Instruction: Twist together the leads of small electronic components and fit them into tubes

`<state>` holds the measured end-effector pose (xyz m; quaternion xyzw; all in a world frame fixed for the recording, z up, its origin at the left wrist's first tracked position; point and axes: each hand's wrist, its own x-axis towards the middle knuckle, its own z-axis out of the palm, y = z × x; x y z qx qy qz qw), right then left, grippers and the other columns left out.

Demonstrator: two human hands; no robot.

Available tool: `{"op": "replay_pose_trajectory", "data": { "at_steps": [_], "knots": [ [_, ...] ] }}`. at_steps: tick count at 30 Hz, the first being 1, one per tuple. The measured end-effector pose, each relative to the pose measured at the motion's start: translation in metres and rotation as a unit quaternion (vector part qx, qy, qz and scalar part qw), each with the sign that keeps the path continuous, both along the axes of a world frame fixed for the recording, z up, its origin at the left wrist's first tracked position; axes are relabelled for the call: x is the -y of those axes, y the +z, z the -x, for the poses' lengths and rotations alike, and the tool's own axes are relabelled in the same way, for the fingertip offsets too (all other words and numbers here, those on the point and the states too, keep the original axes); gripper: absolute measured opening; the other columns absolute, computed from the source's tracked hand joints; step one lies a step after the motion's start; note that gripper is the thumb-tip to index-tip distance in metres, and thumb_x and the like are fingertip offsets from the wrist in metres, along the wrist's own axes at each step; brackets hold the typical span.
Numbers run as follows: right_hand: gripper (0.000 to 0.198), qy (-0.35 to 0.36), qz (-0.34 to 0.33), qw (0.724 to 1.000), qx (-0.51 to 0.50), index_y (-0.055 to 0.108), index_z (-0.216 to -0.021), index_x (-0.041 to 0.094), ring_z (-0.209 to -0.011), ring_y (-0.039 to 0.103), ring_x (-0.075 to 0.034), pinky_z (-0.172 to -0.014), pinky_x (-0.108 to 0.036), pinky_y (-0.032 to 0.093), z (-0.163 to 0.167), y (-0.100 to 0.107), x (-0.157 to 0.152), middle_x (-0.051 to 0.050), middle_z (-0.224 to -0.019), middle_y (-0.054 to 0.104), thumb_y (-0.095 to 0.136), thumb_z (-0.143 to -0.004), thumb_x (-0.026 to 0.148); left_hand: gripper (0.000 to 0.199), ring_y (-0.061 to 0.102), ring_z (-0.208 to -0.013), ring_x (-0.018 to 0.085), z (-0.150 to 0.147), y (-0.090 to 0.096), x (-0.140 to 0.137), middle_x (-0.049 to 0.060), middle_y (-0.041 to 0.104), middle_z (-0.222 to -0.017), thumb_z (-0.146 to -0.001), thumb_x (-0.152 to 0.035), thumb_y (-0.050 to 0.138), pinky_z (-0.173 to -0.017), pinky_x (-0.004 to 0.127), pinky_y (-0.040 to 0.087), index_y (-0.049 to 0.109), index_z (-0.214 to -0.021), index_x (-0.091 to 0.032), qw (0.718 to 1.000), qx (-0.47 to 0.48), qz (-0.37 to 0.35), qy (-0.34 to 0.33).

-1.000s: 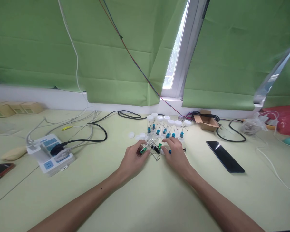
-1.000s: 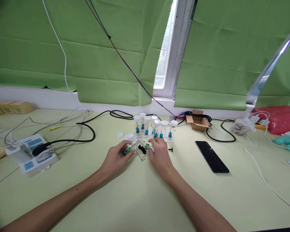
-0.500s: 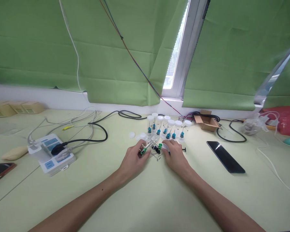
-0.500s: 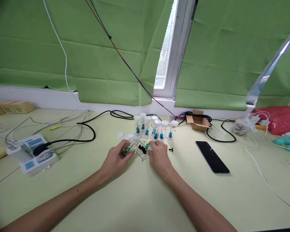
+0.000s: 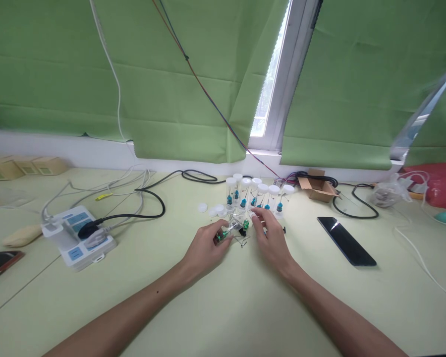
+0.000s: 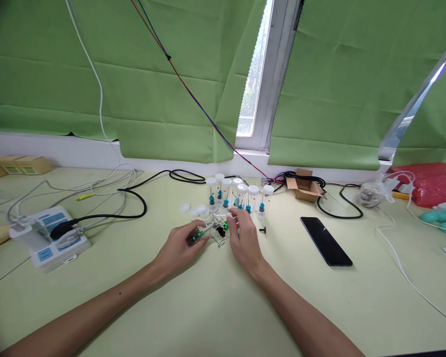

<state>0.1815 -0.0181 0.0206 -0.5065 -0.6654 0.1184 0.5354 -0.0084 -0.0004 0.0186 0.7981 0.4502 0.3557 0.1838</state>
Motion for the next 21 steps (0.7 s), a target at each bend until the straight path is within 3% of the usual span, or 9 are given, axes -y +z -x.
{"op": "replay_pose_trajectory", "data": {
  "at_steps": [10, 21],
  "knots": [
    [0.026, 0.029, 0.036, 0.999, -0.011, 0.058, -0.112, 0.019, -0.081, 0.063, -0.018, -0.07, -0.031, 0.05, 0.0002, -0.0017, 0.0008, -0.008, -0.101, 0.064, 0.043, -0.098, 0.036, 0.021, 0.053, -0.061, 0.013, 0.0002, -0.0001, 0.0005, -0.001, 0.064, -0.073, -0.083, -0.024, 0.057, -0.059, 0.024, 0.04, 0.065, -0.103, -0.022, 1.0, -0.008, 0.002, -0.027],
    [0.031, 0.073, 0.072, 0.994, -0.028, 0.058, -0.116, 0.02, -0.067, 0.058, -0.017, -0.062, -0.029, 0.045, -0.001, 0.0004, 0.0017, -0.002, -0.076, 0.057, 0.041, -0.098, 0.039, 0.023, 0.052, -0.061, 0.012, 0.0009, -0.0015, 0.0004, -0.002, 0.064, -0.075, -0.083, -0.022, 0.056, -0.059, 0.023, 0.04, 0.065, -0.103, -0.022, 0.999, -0.006, 0.01, -0.038]
  ]
}}
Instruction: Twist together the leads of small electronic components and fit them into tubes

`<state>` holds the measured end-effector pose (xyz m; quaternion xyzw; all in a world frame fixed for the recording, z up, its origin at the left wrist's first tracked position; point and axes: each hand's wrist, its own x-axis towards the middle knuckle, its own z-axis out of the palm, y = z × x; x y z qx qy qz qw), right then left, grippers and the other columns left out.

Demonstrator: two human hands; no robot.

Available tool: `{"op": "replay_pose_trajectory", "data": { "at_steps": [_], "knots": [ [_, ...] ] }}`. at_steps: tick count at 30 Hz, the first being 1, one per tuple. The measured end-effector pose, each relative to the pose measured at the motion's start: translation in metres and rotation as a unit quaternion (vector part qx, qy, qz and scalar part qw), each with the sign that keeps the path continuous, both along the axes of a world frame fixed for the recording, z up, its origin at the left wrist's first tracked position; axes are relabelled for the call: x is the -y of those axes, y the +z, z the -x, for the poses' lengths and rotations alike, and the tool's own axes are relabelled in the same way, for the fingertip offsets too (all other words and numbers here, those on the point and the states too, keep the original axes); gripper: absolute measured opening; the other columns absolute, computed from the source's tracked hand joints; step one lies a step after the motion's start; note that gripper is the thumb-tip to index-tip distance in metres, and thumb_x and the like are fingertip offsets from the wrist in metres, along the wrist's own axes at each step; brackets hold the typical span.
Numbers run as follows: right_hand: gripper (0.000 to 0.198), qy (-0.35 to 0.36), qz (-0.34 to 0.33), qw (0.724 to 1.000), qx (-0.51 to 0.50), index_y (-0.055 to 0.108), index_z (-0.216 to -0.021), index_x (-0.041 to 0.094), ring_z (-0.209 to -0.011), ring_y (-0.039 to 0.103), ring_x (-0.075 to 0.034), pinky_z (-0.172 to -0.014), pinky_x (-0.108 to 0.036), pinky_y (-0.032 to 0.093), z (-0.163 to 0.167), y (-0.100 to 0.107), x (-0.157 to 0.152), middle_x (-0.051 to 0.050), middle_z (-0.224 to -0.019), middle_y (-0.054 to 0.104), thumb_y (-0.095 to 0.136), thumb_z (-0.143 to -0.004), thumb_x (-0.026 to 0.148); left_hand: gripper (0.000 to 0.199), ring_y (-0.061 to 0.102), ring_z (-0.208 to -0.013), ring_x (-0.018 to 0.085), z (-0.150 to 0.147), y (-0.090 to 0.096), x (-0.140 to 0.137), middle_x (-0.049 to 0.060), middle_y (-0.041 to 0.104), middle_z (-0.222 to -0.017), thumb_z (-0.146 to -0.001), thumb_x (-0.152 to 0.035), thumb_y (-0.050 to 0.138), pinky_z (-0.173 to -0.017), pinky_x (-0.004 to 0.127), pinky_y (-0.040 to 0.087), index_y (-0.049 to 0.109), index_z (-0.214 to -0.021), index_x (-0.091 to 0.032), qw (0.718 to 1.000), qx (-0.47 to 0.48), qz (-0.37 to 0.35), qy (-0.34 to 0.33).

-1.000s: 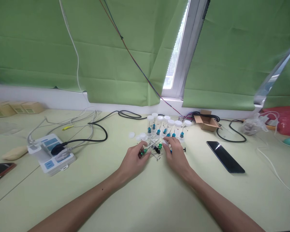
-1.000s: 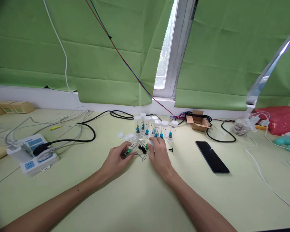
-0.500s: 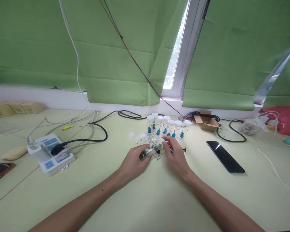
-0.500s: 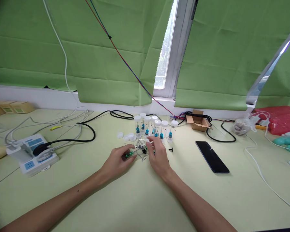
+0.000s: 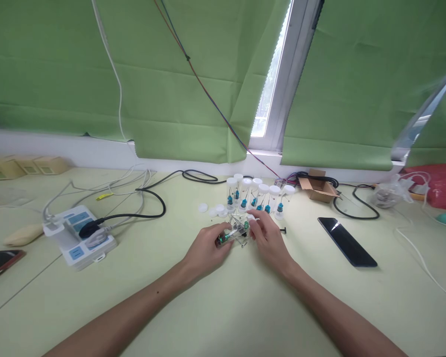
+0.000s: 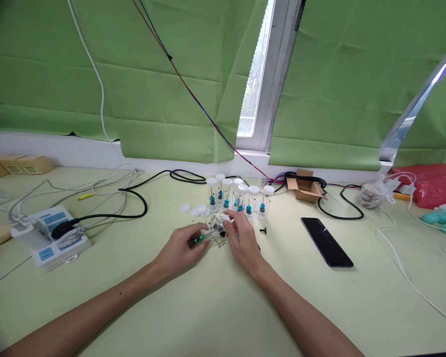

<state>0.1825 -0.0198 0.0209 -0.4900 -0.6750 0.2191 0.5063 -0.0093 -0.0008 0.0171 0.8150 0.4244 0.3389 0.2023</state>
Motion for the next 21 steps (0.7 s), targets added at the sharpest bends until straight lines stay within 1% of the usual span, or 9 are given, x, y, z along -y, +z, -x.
{"op": "replay_pose_trajectory", "data": {
  "at_steps": [4, 8, 11, 14, 21],
  "knots": [
    [0.033, 0.019, 0.029, 0.999, -0.017, 0.057, -0.116, 0.018, -0.061, 0.054, -0.015, -0.059, -0.027, 0.043, 0.0002, -0.0004, -0.0003, 0.001, -0.068, 0.053, 0.04, -0.098, 0.041, 0.021, 0.051, -0.06, 0.012, 0.0001, 0.0005, -0.0005, -0.003, 0.063, -0.072, -0.082, -0.02, 0.056, -0.057, 0.023, 0.039, 0.065, -0.101, -0.022, 1.0, -0.002, -0.005, -0.008],
    [0.032, 0.045, 0.066, 0.996, -0.024, 0.054, -0.114, 0.019, -0.052, 0.045, -0.013, -0.053, -0.025, 0.037, 0.0007, -0.0003, -0.0002, 0.005, -0.058, 0.048, 0.041, -0.097, 0.042, 0.022, 0.05, -0.061, 0.012, 0.0007, -0.0007, -0.0011, -0.002, 0.063, -0.073, -0.08, -0.018, 0.057, -0.058, 0.023, 0.038, 0.065, -0.101, -0.021, 1.0, -0.008, -0.014, -0.014],
    [0.027, 0.047, 0.069, 0.996, -0.012, 0.054, -0.109, 0.021, -0.05, 0.041, -0.012, -0.051, -0.024, 0.033, 0.0006, 0.0011, 0.0003, 0.006, -0.056, 0.046, 0.042, -0.097, 0.042, 0.023, 0.049, -0.06, 0.012, 0.0014, -0.0021, -0.0017, -0.003, 0.061, -0.071, -0.079, -0.017, 0.058, -0.057, 0.023, 0.038, 0.065, -0.101, -0.021, 1.0, -0.01, -0.018, -0.018],
    [0.026, 0.049, 0.072, 0.996, -0.002, 0.054, -0.105, 0.022, -0.049, 0.039, -0.012, -0.05, -0.023, 0.031, 0.0001, 0.0026, 0.0011, 0.007, -0.055, 0.044, 0.044, -0.096, 0.043, 0.023, 0.049, -0.06, 0.011, 0.0017, -0.0022, -0.0019, -0.003, 0.06, -0.07, -0.079, -0.016, 0.058, -0.058, 0.023, 0.038, 0.065, -0.1, -0.021, 0.999, -0.009, -0.019, -0.027],
    [0.024, 0.068, 0.091, 0.993, -0.028, 0.052, -0.098, 0.022, -0.046, 0.036, -0.011, -0.046, -0.024, 0.026, -0.0011, -0.0015, -0.0001, 0.008, -0.053, 0.041, 0.047, -0.094, 0.046, 0.027, 0.049, -0.06, 0.011, 0.0014, 0.0009, -0.0011, -0.003, 0.06, -0.071, -0.078, -0.015, 0.057, -0.058, 0.023, 0.038, 0.066, -0.103, -0.02, 0.999, -0.014, -0.01, -0.045]
  ]
}}
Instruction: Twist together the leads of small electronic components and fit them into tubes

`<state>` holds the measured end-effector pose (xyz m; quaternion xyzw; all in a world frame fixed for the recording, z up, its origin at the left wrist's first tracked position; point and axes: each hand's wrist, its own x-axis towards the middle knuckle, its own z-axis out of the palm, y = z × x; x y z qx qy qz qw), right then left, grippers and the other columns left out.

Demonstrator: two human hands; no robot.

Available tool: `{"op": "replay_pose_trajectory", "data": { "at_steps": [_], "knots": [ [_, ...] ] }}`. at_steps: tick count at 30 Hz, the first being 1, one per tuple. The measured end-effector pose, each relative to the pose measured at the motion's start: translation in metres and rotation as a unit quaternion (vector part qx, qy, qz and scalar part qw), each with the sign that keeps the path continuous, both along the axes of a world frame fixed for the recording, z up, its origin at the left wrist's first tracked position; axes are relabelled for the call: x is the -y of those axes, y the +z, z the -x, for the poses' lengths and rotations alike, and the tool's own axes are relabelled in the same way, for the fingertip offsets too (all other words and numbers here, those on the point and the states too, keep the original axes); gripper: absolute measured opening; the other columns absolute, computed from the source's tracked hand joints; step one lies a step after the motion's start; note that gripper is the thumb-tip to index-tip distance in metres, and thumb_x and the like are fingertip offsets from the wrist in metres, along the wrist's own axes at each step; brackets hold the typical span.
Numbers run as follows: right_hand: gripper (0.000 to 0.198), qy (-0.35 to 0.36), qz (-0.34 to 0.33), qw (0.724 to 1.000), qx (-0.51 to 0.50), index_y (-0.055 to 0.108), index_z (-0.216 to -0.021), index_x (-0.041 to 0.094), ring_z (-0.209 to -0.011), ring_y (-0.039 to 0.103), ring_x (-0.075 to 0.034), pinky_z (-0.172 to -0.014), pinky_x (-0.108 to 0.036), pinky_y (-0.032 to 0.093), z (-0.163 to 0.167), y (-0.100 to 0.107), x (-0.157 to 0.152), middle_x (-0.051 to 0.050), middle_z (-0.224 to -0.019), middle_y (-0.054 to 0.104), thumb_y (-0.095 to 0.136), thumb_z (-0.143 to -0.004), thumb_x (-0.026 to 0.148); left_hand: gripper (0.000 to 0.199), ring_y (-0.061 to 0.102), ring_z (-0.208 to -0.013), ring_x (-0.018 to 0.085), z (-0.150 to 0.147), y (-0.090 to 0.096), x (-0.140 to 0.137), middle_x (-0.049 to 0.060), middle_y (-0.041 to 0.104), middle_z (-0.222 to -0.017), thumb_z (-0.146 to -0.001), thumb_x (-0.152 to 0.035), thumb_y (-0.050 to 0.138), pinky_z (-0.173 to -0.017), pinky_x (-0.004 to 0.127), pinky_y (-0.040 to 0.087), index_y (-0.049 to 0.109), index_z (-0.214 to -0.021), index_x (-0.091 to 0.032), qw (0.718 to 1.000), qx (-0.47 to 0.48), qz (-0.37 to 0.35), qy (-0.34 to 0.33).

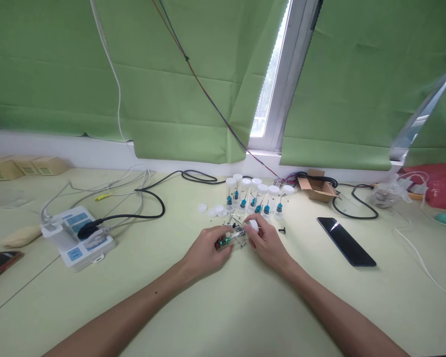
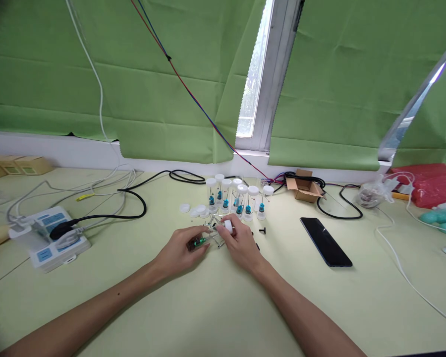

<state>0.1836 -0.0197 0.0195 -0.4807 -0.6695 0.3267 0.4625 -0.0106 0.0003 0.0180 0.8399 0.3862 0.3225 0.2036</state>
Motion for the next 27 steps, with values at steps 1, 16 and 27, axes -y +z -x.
{"op": "replay_pose_trajectory", "data": {
  "at_steps": [1, 16, 27],
  "knots": [
    [0.024, 0.003, -0.001, 1.0, -0.004, 0.052, -0.097, 0.023, -0.046, 0.036, -0.011, -0.046, -0.024, 0.026, 0.0, -0.001, 0.0, 0.008, -0.052, 0.04, 0.047, -0.094, 0.046, 0.028, 0.049, -0.06, 0.011, 0.0, 0.0, 0.0, -0.002, 0.061, -0.071, -0.078, -0.015, 0.057, -0.058, 0.023, 0.038, 0.066, -0.104, -0.02, 1.0, 0.0, 0.0, -0.001],
    [0.024, -0.032, -0.015, 0.999, -0.018, 0.054, -0.084, 0.021, -0.05, 0.04, -0.011, -0.048, -0.023, 0.032, 0.007, -0.006, 0.002, 0.006, -0.057, 0.045, 0.054, -0.089, 0.044, 0.031, 0.044, -0.057, 0.01, 0.0, 0.001, 0.004, -0.003, 0.057, -0.067, -0.076, -0.011, 0.054, -0.055, 0.022, 0.036, 0.066, -0.104, -0.019, 0.999, -0.009, -0.019, -0.041],
    [0.023, -0.037, -0.006, 0.998, -0.05, 0.055, -0.083, 0.021, -0.05, 0.04, -0.012, -0.048, -0.023, 0.033, 0.01, -0.003, 0.005, 0.005, -0.06, 0.046, 0.055, -0.087, 0.043, 0.036, 0.044, -0.056, 0.01, 0.0, 0.0, 0.006, -0.002, 0.059, -0.068, -0.075, -0.01, 0.052, -0.054, 0.022, 0.036, 0.066, -0.107, -0.02, 0.999, 0.003, -0.002, -0.051]
  ]
}}
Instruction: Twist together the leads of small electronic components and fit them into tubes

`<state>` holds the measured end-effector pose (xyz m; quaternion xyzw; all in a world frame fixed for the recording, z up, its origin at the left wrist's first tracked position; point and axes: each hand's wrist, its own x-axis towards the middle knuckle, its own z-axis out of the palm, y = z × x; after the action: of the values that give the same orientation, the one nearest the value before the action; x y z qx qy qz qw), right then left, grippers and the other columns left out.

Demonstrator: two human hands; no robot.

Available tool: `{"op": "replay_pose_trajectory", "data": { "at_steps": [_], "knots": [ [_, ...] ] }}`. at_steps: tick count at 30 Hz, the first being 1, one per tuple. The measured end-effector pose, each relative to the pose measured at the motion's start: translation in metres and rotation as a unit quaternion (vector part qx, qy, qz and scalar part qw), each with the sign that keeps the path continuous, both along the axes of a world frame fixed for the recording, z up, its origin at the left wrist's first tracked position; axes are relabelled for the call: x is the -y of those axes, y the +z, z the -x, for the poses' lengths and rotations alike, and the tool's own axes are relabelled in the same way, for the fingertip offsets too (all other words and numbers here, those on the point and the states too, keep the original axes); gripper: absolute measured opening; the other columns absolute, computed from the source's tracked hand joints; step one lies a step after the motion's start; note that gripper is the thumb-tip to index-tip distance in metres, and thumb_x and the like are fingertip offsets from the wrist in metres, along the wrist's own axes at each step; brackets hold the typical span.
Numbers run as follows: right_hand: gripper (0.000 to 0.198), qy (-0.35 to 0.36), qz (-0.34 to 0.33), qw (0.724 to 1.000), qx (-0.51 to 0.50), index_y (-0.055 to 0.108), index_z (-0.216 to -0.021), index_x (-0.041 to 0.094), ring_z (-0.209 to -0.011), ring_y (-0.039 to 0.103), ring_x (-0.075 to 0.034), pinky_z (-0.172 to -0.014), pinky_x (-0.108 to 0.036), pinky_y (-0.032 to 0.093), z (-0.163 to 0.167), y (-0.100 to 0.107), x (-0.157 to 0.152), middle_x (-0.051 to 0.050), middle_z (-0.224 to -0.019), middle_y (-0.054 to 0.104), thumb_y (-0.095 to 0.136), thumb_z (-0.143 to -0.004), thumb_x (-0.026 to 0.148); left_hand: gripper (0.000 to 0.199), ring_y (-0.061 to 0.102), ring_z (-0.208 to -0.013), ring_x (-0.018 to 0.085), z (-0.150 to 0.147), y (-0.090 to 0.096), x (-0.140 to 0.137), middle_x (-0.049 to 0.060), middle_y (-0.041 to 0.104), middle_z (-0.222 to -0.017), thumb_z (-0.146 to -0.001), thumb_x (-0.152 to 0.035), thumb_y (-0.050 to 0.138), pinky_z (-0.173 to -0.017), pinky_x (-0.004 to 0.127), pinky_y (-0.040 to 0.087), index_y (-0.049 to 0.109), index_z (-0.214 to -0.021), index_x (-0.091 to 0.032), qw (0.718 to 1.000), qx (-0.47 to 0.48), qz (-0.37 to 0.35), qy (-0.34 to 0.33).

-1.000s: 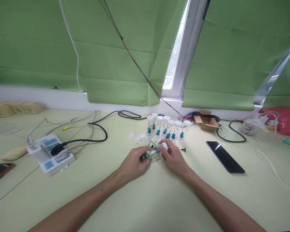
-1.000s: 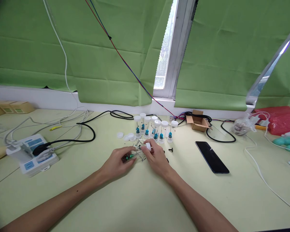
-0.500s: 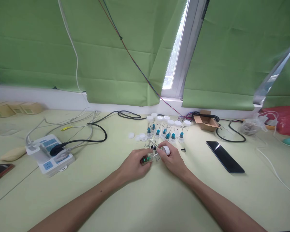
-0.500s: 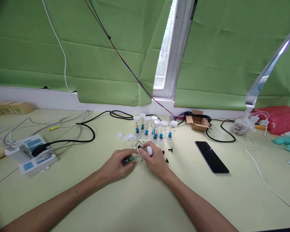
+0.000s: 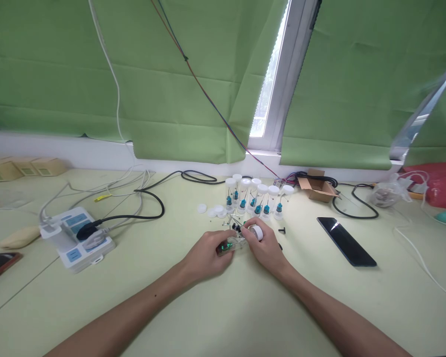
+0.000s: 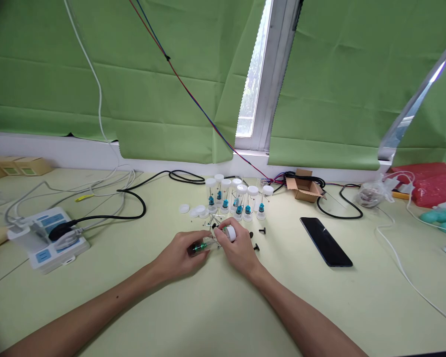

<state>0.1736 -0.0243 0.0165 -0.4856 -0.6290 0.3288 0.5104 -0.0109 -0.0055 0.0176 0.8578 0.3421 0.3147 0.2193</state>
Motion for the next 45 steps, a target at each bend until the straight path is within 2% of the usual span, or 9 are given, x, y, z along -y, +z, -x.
{"op": "replay_pose_trajectory", "data": {
  "at_steps": [4, 9, 13, 18, 31, 36, 45],
  "knots": [
    [0.018, 0.001, -0.003, 1.0, -0.011, 0.058, -0.087, 0.02, -0.052, 0.04, -0.012, -0.05, -0.023, 0.034, -0.001, 0.0, 0.001, 0.004, -0.063, 0.048, 0.058, -0.085, 0.039, 0.037, 0.046, -0.057, 0.011, -0.001, 0.001, 0.001, -0.002, 0.06, -0.069, -0.073, -0.008, 0.051, -0.055, 0.022, 0.036, 0.065, -0.105, -0.021, 1.0, -0.009, -0.005, -0.003],
    [0.023, 0.002, 0.026, 0.999, -0.037, 0.059, -0.097, 0.022, -0.047, 0.037, -0.011, -0.048, -0.024, 0.032, -0.001, -0.004, 0.0, 0.007, -0.057, 0.044, 0.06, -0.084, 0.04, 0.034, 0.046, -0.058, 0.011, -0.002, 0.002, 0.002, -0.002, 0.059, -0.07, -0.073, -0.006, 0.049, -0.056, 0.023, 0.036, 0.064, -0.1, -0.02, 1.0, -0.012, -0.01, -0.011],
    [0.022, 0.009, 0.038, 0.999, -0.037, 0.06, -0.087, 0.021, -0.044, 0.035, -0.011, -0.045, -0.024, 0.029, 0.0, -0.007, -0.002, 0.007, -0.051, 0.04, 0.057, -0.086, 0.043, 0.031, 0.046, -0.058, 0.011, -0.002, 0.002, 0.002, -0.003, 0.058, -0.068, -0.074, -0.007, 0.049, -0.056, 0.023, 0.035, 0.064, -0.098, -0.02, 1.0, -0.016, -0.009, -0.012],
    [0.029, 0.002, 0.032, 0.999, -0.036, 0.052, -0.072, 0.021, -0.044, 0.035, -0.01, -0.045, -0.023, 0.028, 0.0, -0.01, -0.005, 0.007, -0.051, 0.04, 0.057, -0.086, 0.046, 0.026, 0.046, -0.057, 0.011, -0.002, 0.003, 0.003, -0.002, 0.058, -0.067, -0.074, -0.007, 0.049, -0.055, 0.023, 0.035, 0.062, -0.092, -0.02, 1.0, -0.023, -0.007, -0.004],
    [0.03, -0.017, -0.012, 1.0, 0.02, 0.047, -0.069, 0.02, -0.055, 0.04, -0.013, -0.053, -0.024, 0.032, 0.0, -0.003, -0.001, 0.005, -0.058, 0.043, 0.049, -0.09, 0.042, 0.031, 0.046, -0.057, 0.011, -0.002, 0.001, 0.002, -0.002, 0.059, -0.068, -0.073, -0.008, 0.049, -0.056, 0.023, 0.036, 0.064, -0.097, -0.021, 1.0, -0.024, -0.008, -0.001],
    [0.031, -0.021, -0.026, 0.999, 0.035, 0.045, -0.069, 0.021, -0.054, 0.039, -0.013, -0.052, -0.024, 0.033, -0.001, -0.004, -0.001, 0.005, -0.057, 0.042, 0.046, -0.091, 0.043, 0.029, 0.047, -0.057, 0.012, -0.002, 0.002, 0.002, -0.002, 0.058, -0.066, -0.073, -0.009, 0.049, -0.057, 0.023, 0.037, 0.064, -0.094, -0.021, 1.0, -0.026, -0.006, 0.005],
    [0.032, -0.047, -0.058, 0.996, 0.057, 0.046, -0.071, 0.021, -0.058, 0.043, -0.014, -0.053, -0.024, 0.033, 0.003, -0.006, 0.0, 0.002, -0.061, 0.046, 0.04, -0.094, 0.043, 0.035, 0.045, -0.057, 0.012, -0.001, 0.001, 0.002, -0.003, 0.058, -0.068, -0.073, -0.008, 0.049, -0.057, 0.023, 0.037, 0.064, -0.101, -0.021, 1.0, -0.027, -0.001, 0.007]
  ]
}}
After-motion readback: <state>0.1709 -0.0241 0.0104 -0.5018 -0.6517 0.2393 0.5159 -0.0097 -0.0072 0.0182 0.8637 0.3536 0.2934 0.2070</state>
